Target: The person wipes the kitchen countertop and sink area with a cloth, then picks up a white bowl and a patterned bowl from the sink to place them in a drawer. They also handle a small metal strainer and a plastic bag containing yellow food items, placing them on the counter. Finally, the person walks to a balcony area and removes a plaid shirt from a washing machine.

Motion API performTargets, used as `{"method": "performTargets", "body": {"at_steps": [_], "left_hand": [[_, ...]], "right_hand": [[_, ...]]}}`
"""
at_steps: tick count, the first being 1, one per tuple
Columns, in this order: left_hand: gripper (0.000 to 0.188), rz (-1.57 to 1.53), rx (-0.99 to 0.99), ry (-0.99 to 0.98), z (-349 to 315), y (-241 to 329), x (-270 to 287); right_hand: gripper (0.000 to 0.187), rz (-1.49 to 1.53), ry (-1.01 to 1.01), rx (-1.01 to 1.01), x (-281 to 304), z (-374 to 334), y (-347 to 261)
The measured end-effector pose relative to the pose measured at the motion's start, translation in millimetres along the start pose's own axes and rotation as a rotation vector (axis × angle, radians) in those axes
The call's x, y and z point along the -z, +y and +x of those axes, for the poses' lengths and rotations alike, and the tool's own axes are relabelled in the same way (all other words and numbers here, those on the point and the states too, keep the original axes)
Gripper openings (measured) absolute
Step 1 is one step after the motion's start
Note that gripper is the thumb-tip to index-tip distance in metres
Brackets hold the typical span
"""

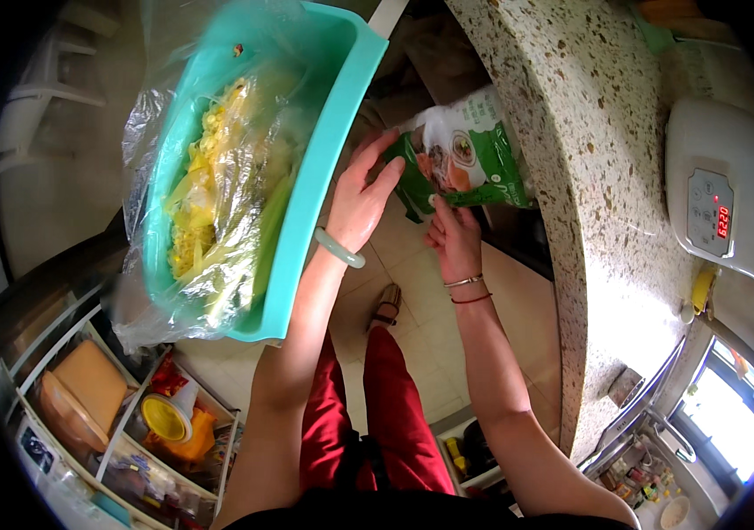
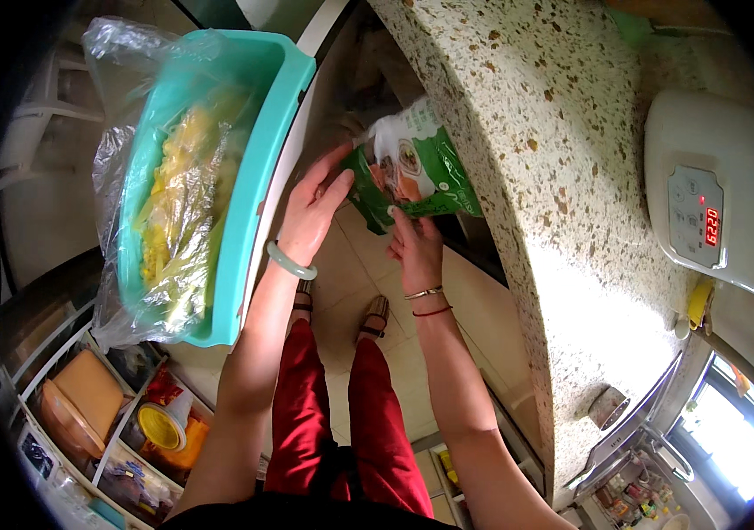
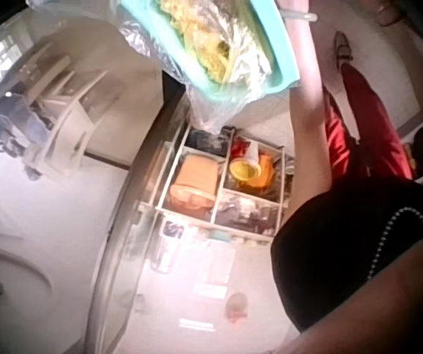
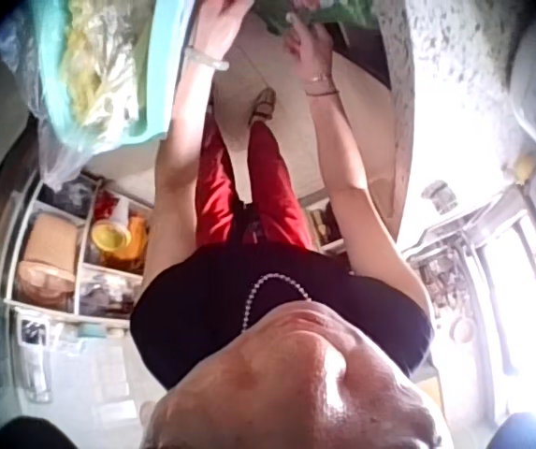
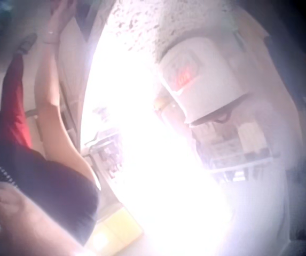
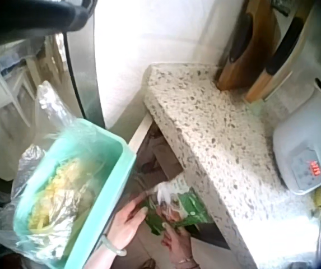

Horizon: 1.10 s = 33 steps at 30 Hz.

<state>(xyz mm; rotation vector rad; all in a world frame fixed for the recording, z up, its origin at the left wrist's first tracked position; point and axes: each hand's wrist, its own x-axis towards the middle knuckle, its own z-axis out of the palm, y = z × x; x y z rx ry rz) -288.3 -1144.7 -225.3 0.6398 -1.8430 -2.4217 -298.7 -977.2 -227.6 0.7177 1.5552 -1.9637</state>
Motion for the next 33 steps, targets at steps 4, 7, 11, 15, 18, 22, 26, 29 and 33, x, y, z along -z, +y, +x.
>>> {"method": "performTargets", "body": {"at_steps": [4, 7, 11, 15, 18, 22, 26, 29, 33], "left_hand": [[0.042, -0.090, 0.062, -0.059, 4, -3, 9], [0.043, -0.061, 0.095, -0.060, 7, -6, 13], [0.045, -0.023, 0.108, -0.095, 4, -4, 15], [0.046, -0.069, 0.081, -0.129, 6, 3, 10], [0.048, -0.047, 0.094, -0.123, 4, 8, 6], [0.053, -0.248, 0.105, -0.115, 5, 15, -11], [0.054, -0.403, -0.089, -0.120, 13, 23, -40], [0.052, -0.495, -0.128, 0.012, 26, 29, -58], [0.056, -0.560, -0.007, -0.065, 38, 59, -84]], "right_hand": [[0.017, -0.052, -0.028, 0.000, 2, 3, 8], [0.019, -0.021, -0.038, -0.065, -11, -3, 22], [0.021, -0.106, 0.100, 0.136, -19, 6, 24], [0.023, -0.234, 0.112, 0.377, -19, 26, -2], [0.025, -0.240, 0.133, 0.394, -27, 41, -28], [0.024, -0.107, 0.038, 0.394, -44, 62, -63], [0.020, -0.017, -0.088, 0.378, -42, 91, -82], [0.016, 0.061, -0.017, 0.431, -57, 106, -86], [0.018, 0.115, 0.105, 0.538, -28, 189, -80]]}}
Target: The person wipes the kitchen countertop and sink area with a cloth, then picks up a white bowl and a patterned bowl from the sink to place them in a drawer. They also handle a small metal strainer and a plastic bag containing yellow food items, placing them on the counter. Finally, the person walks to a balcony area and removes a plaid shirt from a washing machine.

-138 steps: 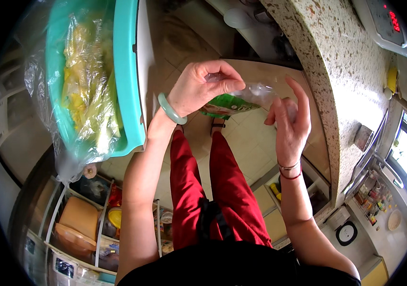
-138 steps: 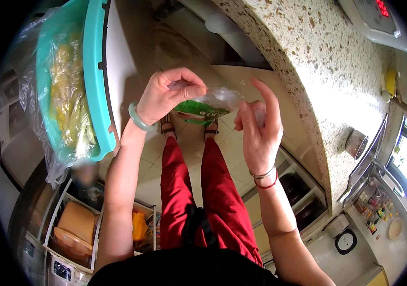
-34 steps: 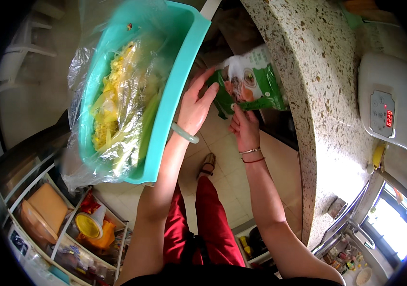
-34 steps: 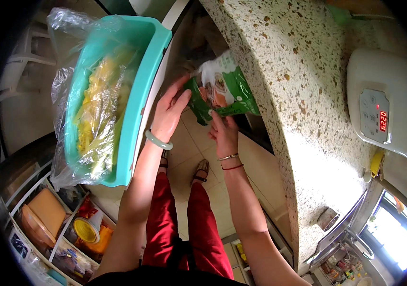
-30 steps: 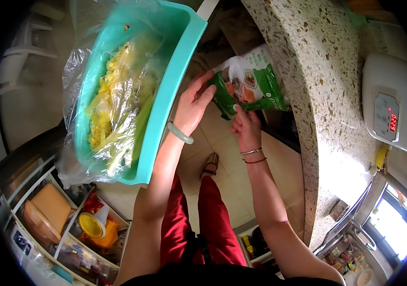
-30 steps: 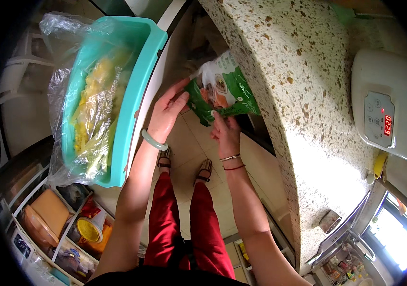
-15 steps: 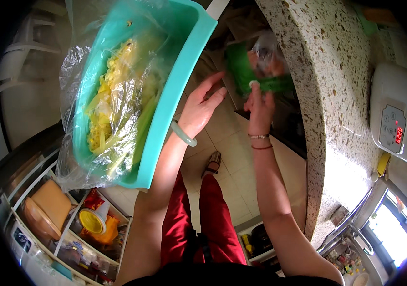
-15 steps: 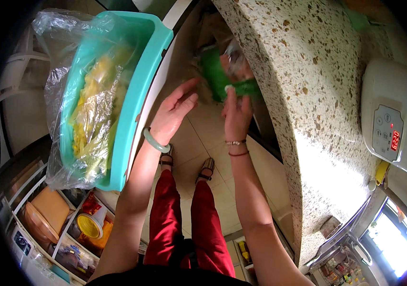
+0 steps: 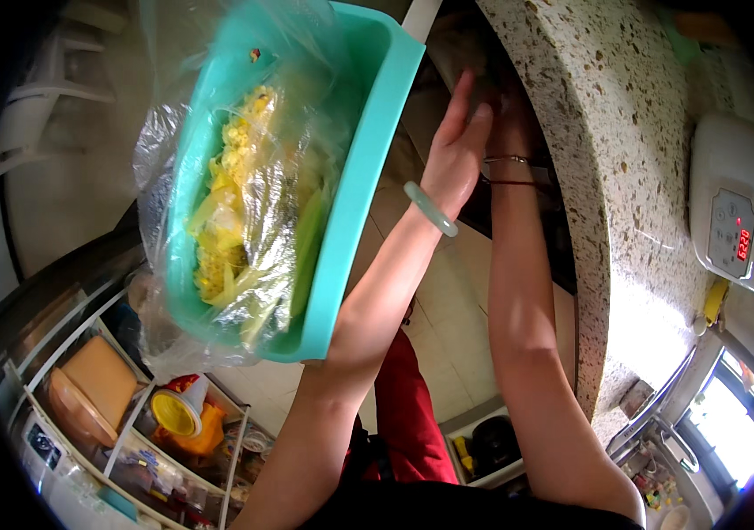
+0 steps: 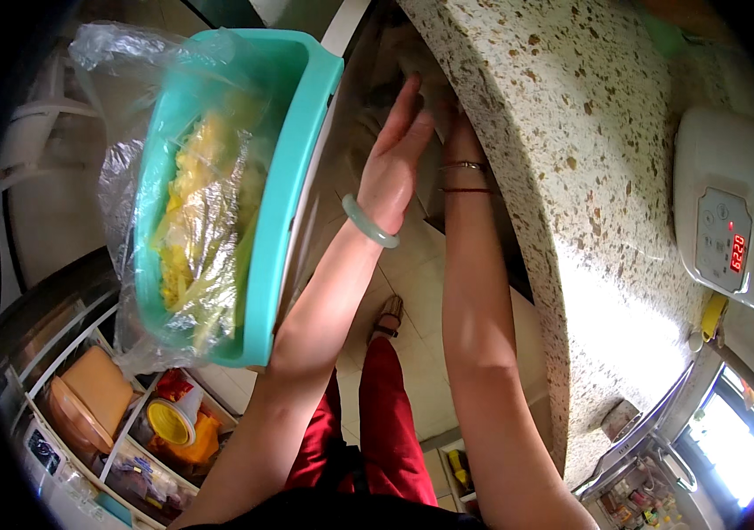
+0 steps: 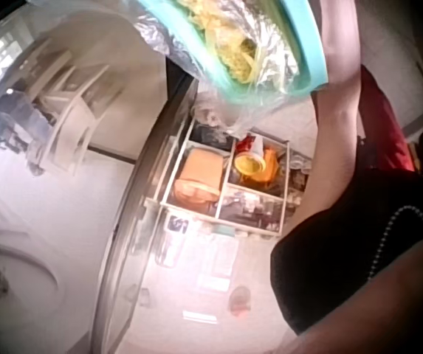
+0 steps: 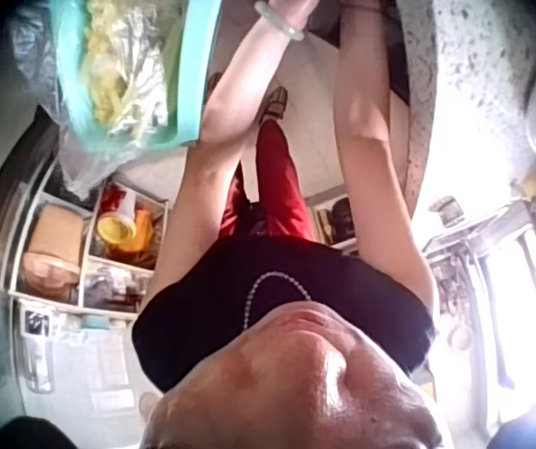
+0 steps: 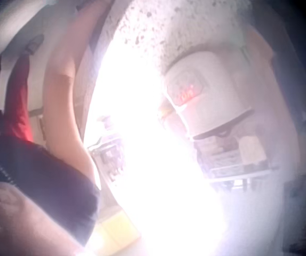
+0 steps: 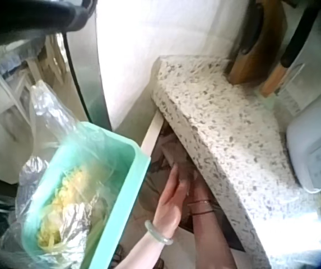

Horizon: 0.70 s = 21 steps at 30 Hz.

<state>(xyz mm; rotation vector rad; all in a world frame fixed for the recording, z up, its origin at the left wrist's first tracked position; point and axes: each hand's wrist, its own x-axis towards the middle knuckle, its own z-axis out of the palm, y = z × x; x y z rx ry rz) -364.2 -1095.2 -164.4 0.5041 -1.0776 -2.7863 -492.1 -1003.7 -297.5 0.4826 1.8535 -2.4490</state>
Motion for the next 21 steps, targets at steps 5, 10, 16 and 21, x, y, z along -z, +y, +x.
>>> {"method": "performTargets", "body": {"at_steps": [5, 10, 16, 21], "left_hand": [[0.056, 0.130, -0.150, -0.016, -8, -21, 14], [0.054, 0.798, -0.348, 0.073, -72, -3, -11], [0.052, 1.052, -0.342, 0.060, -198, 58, -21], [0.057, 0.878, -0.124, 0.058, -220, 69, -44]], "right_hand": [[0.019, -0.216, -0.186, 0.161, -24, -75, -33], [0.020, -0.001, -0.152, 0.013, 4, -160, -65], [0.033, 0.145, 0.034, -0.426, 28, -300, -137], [0.039, 0.310, 0.025, -0.604, 39, -351, -171]]}}
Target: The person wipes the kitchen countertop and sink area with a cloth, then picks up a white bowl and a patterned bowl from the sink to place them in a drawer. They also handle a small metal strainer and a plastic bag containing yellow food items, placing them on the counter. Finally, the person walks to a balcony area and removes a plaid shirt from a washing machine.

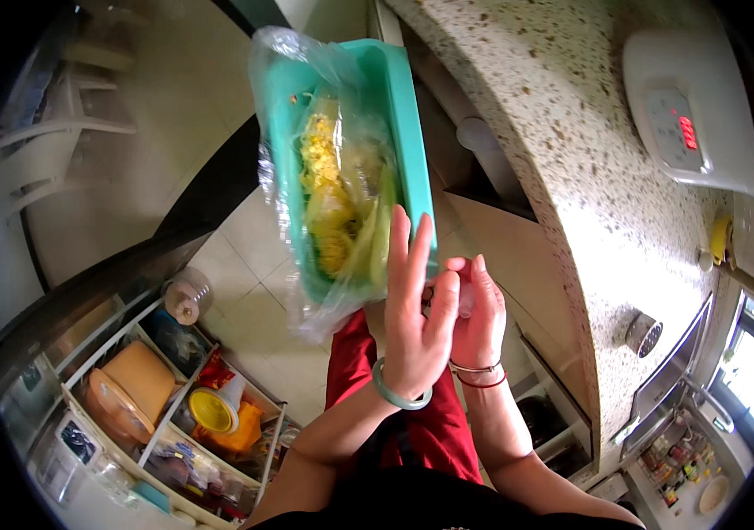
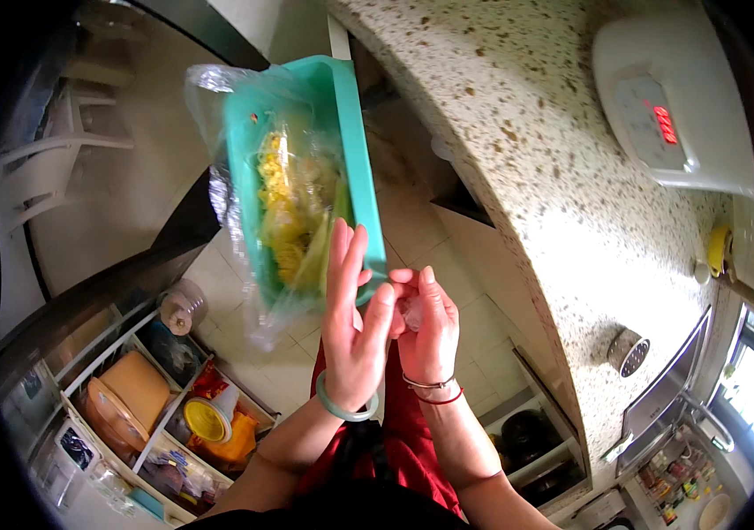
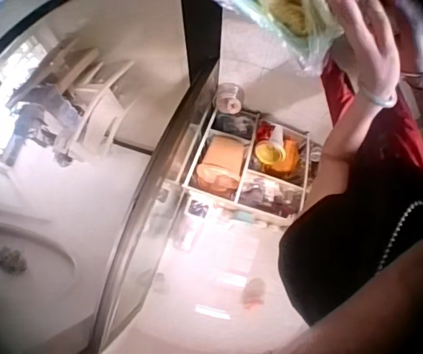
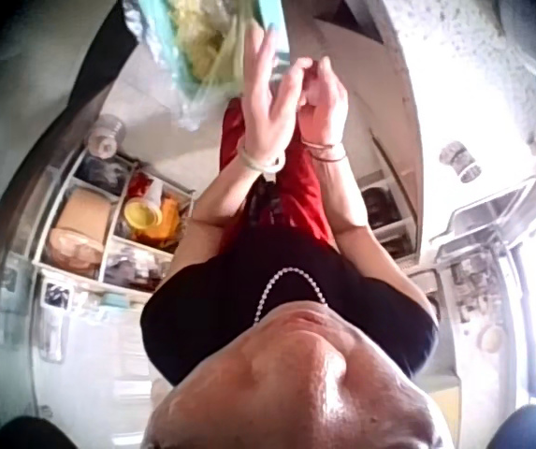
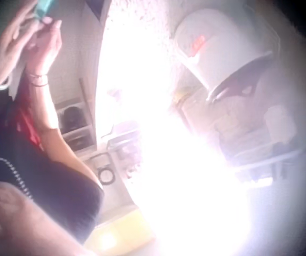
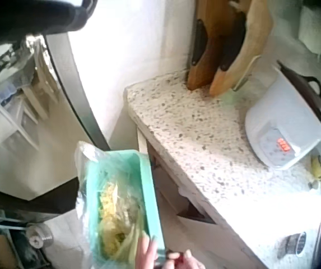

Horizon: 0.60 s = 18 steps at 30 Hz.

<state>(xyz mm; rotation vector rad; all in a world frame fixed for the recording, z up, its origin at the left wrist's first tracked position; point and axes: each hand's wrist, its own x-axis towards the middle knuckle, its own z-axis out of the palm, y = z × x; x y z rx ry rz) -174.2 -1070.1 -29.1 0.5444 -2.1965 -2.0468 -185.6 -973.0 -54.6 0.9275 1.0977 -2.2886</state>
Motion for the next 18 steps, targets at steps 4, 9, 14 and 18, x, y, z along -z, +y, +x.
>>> {"method": "performTargets", "body": {"at_steps": [4, 9, 14, 18], "left_hand": [[0.061, -0.554, 0.353, -0.046, 10, 6, -15], [0.064, -0.647, 0.465, -0.170, 32, 9, -51], [0.058, -0.742, 0.346, -0.132, 44, -11, -76], [0.044, -0.898, 0.409, -0.210, 58, -6, -80]], "right_hand": [[0.042, -0.110, -0.027, 0.100, 0, -13, -26], [0.041, -0.206, 0.039, 0.327, 9, -18, -43], [0.038, -0.351, 0.065, 0.361, 28, -18, -50], [0.040, -0.303, 0.135, 0.358, 29, -16, -50]]}}
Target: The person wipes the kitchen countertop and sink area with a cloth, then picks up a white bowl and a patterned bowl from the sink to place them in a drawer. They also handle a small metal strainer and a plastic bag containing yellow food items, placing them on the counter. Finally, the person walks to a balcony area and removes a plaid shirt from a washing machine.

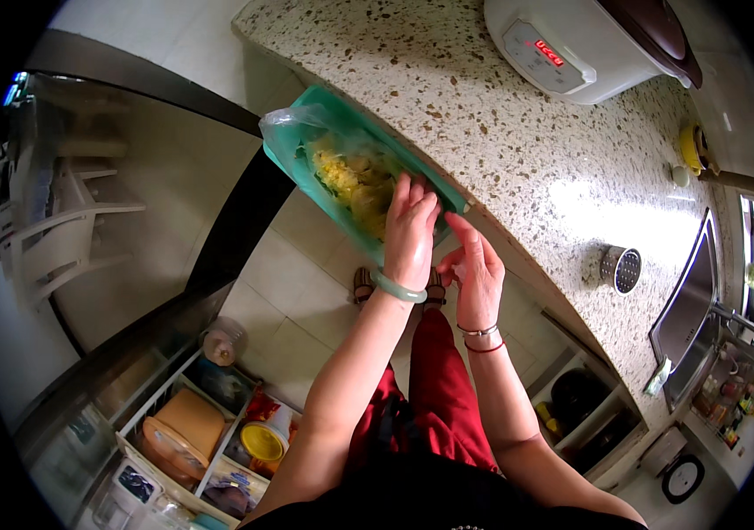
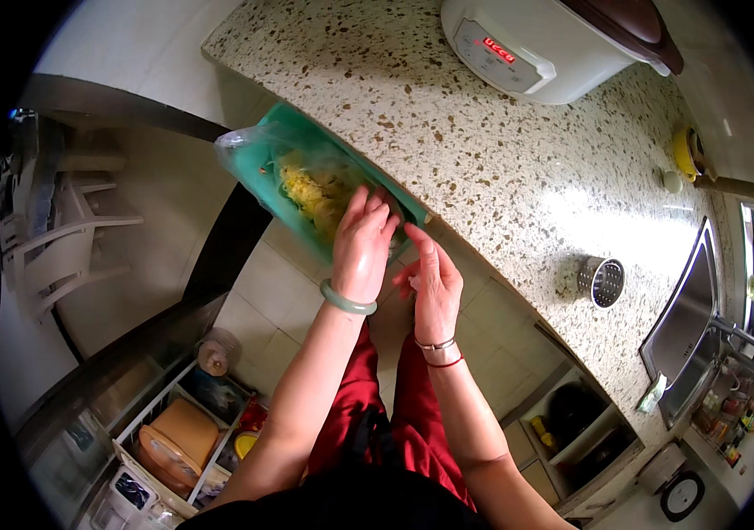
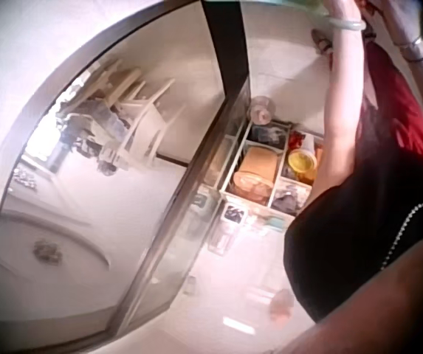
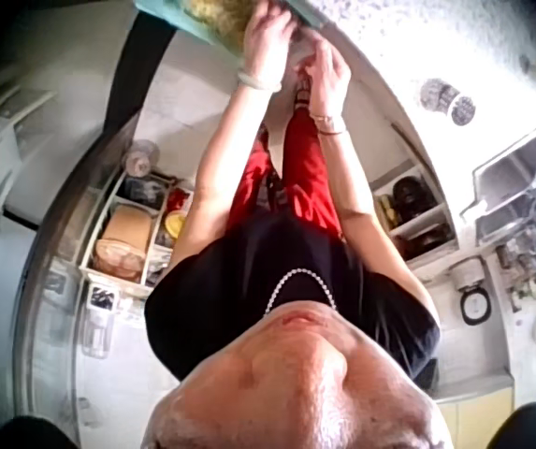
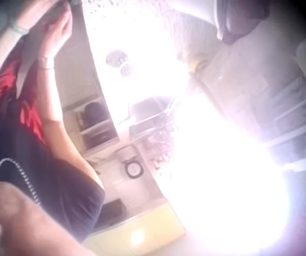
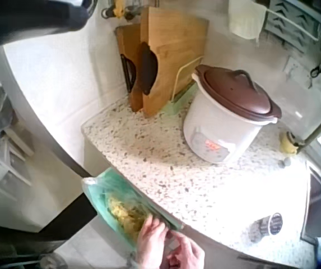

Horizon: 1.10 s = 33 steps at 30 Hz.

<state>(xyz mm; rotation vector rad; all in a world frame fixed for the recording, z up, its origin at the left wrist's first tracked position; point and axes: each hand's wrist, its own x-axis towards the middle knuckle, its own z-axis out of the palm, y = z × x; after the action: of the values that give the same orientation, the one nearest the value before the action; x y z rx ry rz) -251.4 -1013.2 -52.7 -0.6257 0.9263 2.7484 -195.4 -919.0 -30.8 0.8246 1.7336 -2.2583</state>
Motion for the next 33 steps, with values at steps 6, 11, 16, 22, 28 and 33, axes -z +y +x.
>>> {"method": "performTargets", "body": {"at_steps": [6, 11, 16, 22, 28, 33], "left_hand": [[0.026, -0.016, 0.027, -0.010, 13, -2, -10], [0.021, 0.018, 0.082, 0.000, 16, 9, -19], [0.034, 0.034, 0.002, -0.033, -11, 43, -25], [0.045, 0.942, -0.606, 0.037, -17, 133, -14], [0.072, 1.874, -0.928, 0.223, 5, 164, -24], [0.042, 1.977, -0.637, 0.255, 43, 197, 11]], "right_hand": [[0.041, 0.026, 0.113, -0.030, -10, 10, -11], [0.038, -0.091, 0.124, 0.045, -11, 8, -5], [0.027, -0.312, 0.185, 0.258, -1, -5, -5], [0.046, -0.884, 0.269, 0.182, -36, -24, -23], [0.038, -1.211, 0.312, 0.274, -60, -24, -18], [0.019, -1.113, 0.410, 0.164, -43, -16, -12]]}}
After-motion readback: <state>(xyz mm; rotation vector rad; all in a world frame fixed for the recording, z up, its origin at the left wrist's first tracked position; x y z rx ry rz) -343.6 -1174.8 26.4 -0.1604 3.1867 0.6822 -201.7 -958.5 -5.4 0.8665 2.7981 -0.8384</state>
